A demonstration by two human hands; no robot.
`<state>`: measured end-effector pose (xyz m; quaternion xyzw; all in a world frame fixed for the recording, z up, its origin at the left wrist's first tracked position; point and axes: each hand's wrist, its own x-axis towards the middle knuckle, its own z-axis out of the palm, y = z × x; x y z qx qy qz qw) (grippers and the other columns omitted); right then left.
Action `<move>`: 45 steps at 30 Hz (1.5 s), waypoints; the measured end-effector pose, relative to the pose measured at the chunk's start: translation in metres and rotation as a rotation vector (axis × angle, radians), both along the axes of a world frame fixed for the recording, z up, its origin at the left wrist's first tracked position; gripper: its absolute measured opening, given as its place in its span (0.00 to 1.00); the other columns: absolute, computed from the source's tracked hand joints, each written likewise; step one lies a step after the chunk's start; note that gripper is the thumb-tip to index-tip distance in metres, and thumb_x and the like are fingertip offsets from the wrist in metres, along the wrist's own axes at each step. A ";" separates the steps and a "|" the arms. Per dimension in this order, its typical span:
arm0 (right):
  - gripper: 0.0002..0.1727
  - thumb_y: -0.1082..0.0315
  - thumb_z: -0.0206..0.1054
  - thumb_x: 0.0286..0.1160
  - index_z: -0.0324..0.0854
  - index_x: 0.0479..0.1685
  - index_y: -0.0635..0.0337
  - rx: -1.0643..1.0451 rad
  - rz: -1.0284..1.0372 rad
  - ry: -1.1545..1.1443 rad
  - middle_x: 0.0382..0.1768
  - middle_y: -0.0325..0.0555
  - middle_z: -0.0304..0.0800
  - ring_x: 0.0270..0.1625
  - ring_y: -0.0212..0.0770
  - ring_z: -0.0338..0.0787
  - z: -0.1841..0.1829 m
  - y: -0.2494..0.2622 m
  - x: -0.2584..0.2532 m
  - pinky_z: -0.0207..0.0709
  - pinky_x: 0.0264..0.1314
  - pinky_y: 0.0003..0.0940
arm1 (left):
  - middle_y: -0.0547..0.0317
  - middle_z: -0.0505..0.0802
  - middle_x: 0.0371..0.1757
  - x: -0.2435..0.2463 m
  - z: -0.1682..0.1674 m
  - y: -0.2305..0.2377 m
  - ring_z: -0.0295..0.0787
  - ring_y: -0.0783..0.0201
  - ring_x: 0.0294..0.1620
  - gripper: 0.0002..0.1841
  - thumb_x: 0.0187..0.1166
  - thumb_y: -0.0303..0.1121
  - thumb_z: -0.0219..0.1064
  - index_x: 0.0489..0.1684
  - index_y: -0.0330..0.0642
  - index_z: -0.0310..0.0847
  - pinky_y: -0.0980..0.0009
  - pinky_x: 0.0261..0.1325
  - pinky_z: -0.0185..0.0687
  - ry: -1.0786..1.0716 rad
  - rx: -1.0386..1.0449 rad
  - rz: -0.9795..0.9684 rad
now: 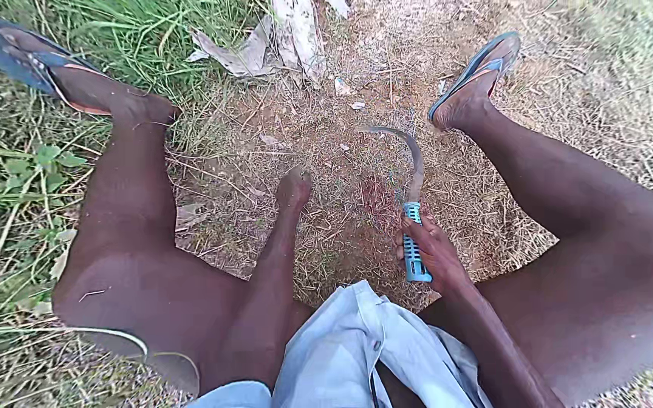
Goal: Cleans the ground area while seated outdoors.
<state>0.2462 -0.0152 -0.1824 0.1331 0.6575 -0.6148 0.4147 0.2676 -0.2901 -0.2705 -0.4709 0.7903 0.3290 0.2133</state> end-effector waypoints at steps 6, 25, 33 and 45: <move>0.12 0.68 0.50 0.92 0.72 0.60 0.66 0.005 0.020 0.064 0.25 0.43 0.85 0.21 0.35 0.86 0.000 0.003 0.013 0.84 0.24 0.27 | 0.26 0.85 0.70 -0.008 -0.001 0.009 0.79 0.30 0.76 0.37 0.92 0.60 0.45 0.75 0.31 0.76 0.31 0.76 0.67 -0.035 -0.024 -0.046; 0.13 0.66 0.54 0.91 0.74 0.62 0.65 -0.060 0.081 0.079 0.26 0.44 0.85 0.22 0.36 0.86 -0.014 -0.005 0.005 0.84 0.27 0.29 | 0.32 0.90 0.62 -0.039 -0.033 0.034 0.86 0.35 0.68 0.34 0.84 0.60 0.61 0.70 0.33 0.76 0.36 0.65 0.79 -0.236 -0.172 -0.545; 0.14 0.67 0.54 0.90 0.74 0.63 0.65 -0.034 0.099 0.097 0.27 0.44 0.86 0.23 0.37 0.87 -0.016 0.003 0.008 0.85 0.27 0.30 | 0.31 0.90 0.60 -0.007 -0.041 0.016 0.86 0.32 0.66 0.16 0.88 0.33 0.56 0.66 0.34 0.79 0.32 0.64 0.77 -0.084 -0.134 -0.520; 0.22 0.62 0.60 0.83 0.72 0.72 0.62 0.138 0.493 0.227 0.31 0.39 0.84 0.25 0.33 0.83 -0.028 0.023 0.042 0.82 0.29 0.31 | 0.30 0.88 0.67 0.012 -0.064 0.015 0.84 0.32 0.70 0.23 0.92 0.35 0.50 0.81 0.36 0.72 0.32 0.72 0.73 0.142 0.011 -0.135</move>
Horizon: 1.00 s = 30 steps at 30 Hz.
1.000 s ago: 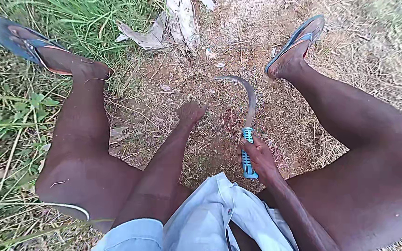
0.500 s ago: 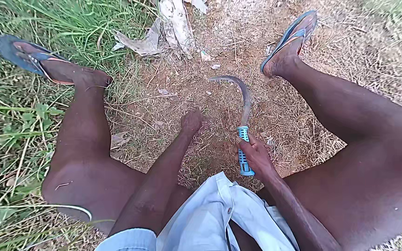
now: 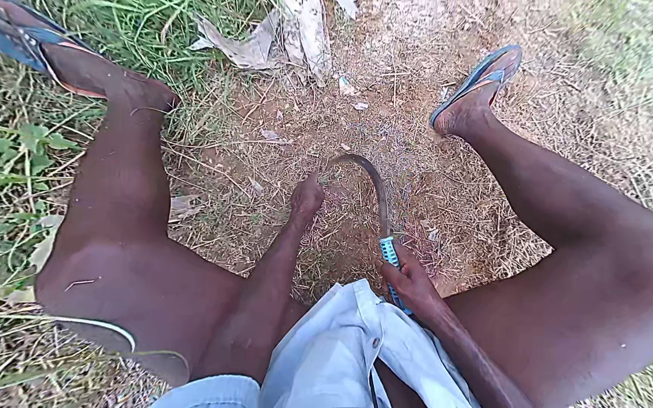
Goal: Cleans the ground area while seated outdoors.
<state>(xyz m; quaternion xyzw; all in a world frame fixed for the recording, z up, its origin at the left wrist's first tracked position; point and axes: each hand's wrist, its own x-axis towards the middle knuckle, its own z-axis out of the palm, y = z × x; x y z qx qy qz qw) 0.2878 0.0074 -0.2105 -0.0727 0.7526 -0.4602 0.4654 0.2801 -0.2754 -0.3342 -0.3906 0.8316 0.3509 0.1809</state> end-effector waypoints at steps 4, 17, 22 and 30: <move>0.22 0.59 0.61 0.83 0.74 0.70 0.61 0.079 0.064 0.030 0.32 0.41 0.84 0.26 0.35 0.85 -0.005 0.005 0.008 0.83 0.33 0.36 | 0.28 0.88 0.64 -0.002 -0.002 -0.002 0.85 0.31 0.68 0.21 0.93 0.37 0.50 0.73 0.31 0.77 0.33 0.71 0.75 0.012 0.028 0.020; 0.19 0.60 0.56 0.86 0.72 0.66 0.64 0.067 0.003 0.136 0.26 0.40 0.80 0.22 0.36 0.82 -0.004 -0.003 -0.001 0.82 0.28 0.37 | 0.30 0.87 0.68 -0.001 -0.002 -0.001 0.83 0.32 0.72 0.22 0.93 0.37 0.49 0.78 0.34 0.74 0.33 0.74 0.72 0.021 0.059 0.057; 0.15 0.63 0.57 0.84 0.74 0.62 0.62 0.061 -0.012 -0.062 0.24 0.38 0.79 0.18 0.33 0.79 0.010 0.012 -0.009 0.79 0.21 0.30 | 0.27 0.87 0.64 0.003 0.003 0.001 0.84 0.31 0.70 0.19 0.92 0.33 0.51 0.70 0.29 0.77 0.33 0.71 0.74 -0.012 0.070 0.056; 0.15 0.63 0.53 0.86 0.70 0.60 0.66 -0.052 -0.125 0.210 0.23 0.39 0.80 0.18 0.35 0.83 0.008 -0.014 -0.015 0.84 0.23 0.34 | 0.28 0.88 0.63 0.000 0.002 0.000 0.85 0.31 0.68 0.19 0.92 0.34 0.50 0.68 0.31 0.78 0.32 0.68 0.75 0.005 0.072 0.097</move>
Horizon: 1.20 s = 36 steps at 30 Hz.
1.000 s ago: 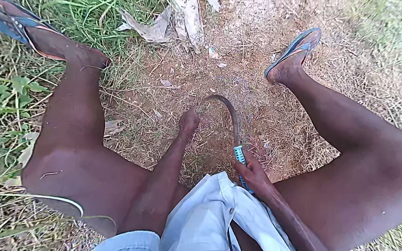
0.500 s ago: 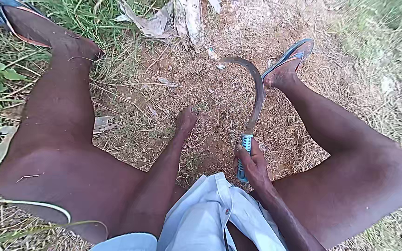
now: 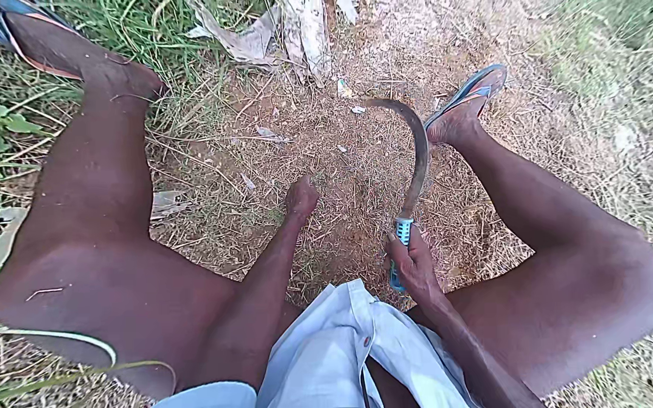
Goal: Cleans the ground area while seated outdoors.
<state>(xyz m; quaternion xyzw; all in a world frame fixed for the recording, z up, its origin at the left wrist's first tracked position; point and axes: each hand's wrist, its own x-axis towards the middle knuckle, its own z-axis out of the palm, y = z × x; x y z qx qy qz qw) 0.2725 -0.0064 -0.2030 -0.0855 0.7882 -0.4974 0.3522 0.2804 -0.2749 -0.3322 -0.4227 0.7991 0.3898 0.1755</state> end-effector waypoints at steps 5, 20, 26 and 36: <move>0.20 0.55 0.57 0.87 0.73 0.68 0.58 0.288 0.331 -0.187 0.28 0.42 0.80 0.22 0.39 0.82 -0.010 0.024 0.005 0.81 0.29 0.39 | 0.27 0.86 0.67 0.006 0.002 -0.009 0.83 0.31 0.71 0.21 0.91 0.33 0.51 0.76 0.31 0.74 0.33 0.73 0.73 0.021 -0.024 0.035; 0.20 0.57 0.57 0.84 0.76 0.65 0.60 0.273 0.370 -0.176 0.28 0.41 0.82 0.24 0.36 0.83 -0.027 0.021 0.004 0.82 0.31 0.38 | 0.26 0.87 0.66 0.008 0.015 -0.029 0.83 0.29 0.70 0.20 0.92 0.35 0.50 0.73 0.31 0.77 0.30 0.71 0.72 0.008 -0.040 0.119; 0.15 0.66 0.55 0.87 0.71 0.64 0.64 -0.010 -0.011 -0.275 0.24 0.42 0.83 0.16 0.37 0.83 0.001 -0.010 -0.005 0.83 0.19 0.33 | 0.25 0.86 0.67 0.028 0.011 -0.043 0.82 0.29 0.71 0.21 0.92 0.35 0.51 0.75 0.30 0.74 0.30 0.72 0.72 -0.014 -0.039 0.118; 0.15 0.67 0.54 0.88 0.71 0.65 0.66 -0.030 -0.107 -0.313 0.28 0.45 0.85 0.19 0.39 0.84 -0.011 -0.005 -0.008 0.83 0.20 0.34 | 0.26 0.86 0.65 0.045 0.009 -0.052 0.83 0.31 0.69 0.23 0.94 0.39 0.49 0.74 0.30 0.76 0.31 0.71 0.72 -0.018 0.010 0.168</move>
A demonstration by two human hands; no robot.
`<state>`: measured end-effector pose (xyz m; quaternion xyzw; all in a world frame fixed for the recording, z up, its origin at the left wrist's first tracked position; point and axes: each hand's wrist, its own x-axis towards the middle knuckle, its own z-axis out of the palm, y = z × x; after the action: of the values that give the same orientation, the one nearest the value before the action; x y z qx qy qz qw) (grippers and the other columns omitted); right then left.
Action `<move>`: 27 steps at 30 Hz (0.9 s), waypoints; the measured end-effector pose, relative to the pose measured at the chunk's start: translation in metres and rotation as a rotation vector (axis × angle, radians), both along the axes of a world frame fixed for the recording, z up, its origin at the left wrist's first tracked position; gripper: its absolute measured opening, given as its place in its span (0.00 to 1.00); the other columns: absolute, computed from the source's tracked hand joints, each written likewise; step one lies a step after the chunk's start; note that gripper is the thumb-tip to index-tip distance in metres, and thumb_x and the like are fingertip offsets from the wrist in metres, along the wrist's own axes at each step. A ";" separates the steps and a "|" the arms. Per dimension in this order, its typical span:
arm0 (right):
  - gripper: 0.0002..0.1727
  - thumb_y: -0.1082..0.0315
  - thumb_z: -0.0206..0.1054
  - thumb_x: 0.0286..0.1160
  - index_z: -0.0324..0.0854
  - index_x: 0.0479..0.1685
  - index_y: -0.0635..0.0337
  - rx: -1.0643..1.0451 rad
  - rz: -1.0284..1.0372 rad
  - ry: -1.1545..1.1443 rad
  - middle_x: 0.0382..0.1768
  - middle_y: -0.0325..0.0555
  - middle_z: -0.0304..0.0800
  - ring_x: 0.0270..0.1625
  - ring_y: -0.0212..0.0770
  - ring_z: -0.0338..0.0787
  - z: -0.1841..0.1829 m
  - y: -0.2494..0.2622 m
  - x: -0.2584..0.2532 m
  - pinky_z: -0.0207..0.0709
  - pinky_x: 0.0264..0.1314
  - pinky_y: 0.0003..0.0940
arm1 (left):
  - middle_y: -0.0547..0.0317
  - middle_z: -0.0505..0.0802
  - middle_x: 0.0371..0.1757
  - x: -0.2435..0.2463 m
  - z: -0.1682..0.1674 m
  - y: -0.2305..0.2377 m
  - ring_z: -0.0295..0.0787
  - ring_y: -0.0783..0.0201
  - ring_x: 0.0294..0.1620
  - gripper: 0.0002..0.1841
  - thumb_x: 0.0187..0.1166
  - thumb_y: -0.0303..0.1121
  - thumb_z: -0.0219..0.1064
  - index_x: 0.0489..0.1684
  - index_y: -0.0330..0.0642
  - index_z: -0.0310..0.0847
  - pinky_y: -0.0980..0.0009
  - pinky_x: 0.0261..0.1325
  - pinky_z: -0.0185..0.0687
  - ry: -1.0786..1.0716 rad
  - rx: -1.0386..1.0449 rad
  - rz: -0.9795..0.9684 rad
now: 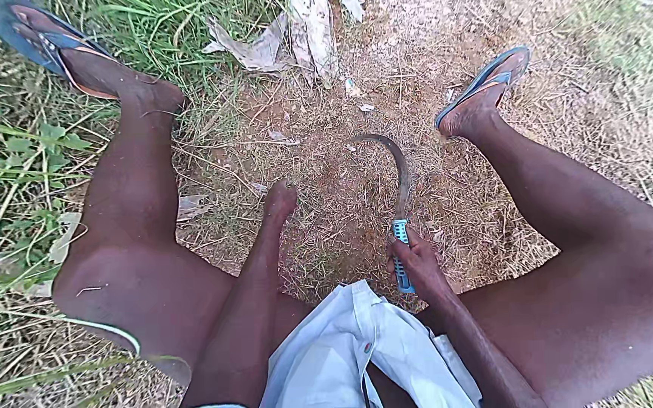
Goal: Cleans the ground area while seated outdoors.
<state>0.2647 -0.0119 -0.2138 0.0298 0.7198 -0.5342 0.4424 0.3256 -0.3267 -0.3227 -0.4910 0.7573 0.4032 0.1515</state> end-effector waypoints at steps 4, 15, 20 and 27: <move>0.17 0.65 0.55 0.88 0.71 0.68 0.64 0.002 0.110 0.005 0.28 0.43 0.85 0.19 0.37 0.83 0.004 -0.003 0.001 0.82 0.20 0.32 | 0.28 0.85 0.67 -0.007 0.011 0.016 0.82 0.34 0.68 0.24 0.93 0.40 0.53 0.78 0.32 0.72 0.34 0.70 0.73 0.123 0.100 0.189; 0.24 0.58 0.56 0.85 0.71 0.73 0.61 0.094 0.451 0.071 0.33 0.39 0.84 0.24 0.34 0.84 0.026 0.035 0.007 0.83 0.28 0.32 | 0.34 0.73 0.82 -0.007 0.001 0.059 0.72 0.44 0.80 0.29 0.94 0.42 0.52 0.89 0.35 0.55 0.45 0.79 0.68 0.423 0.234 0.910; 0.24 0.53 0.56 0.85 0.75 0.74 0.56 0.184 0.625 0.109 0.34 0.37 0.84 0.28 0.31 0.83 0.028 0.053 0.006 0.80 0.33 0.32 | 0.34 0.66 0.88 -0.004 -0.010 0.063 0.62 0.42 0.88 0.32 0.94 0.44 0.52 0.93 0.39 0.50 0.42 0.85 0.62 0.426 0.264 1.032; 0.22 0.61 0.51 0.88 0.69 0.71 0.66 -0.034 0.281 0.262 0.30 0.37 0.85 0.22 0.33 0.85 0.052 0.023 0.010 0.84 0.24 0.29 | 0.35 0.73 0.81 0.004 0.003 0.036 0.72 0.44 0.80 0.30 0.93 0.45 0.52 0.87 0.36 0.58 0.43 0.78 0.71 0.443 0.236 1.093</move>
<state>0.2750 0.0108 -0.1614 -0.1484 0.7592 -0.4786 0.4154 0.3292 -0.2907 -0.3202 -0.6933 0.3586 0.5969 -0.1857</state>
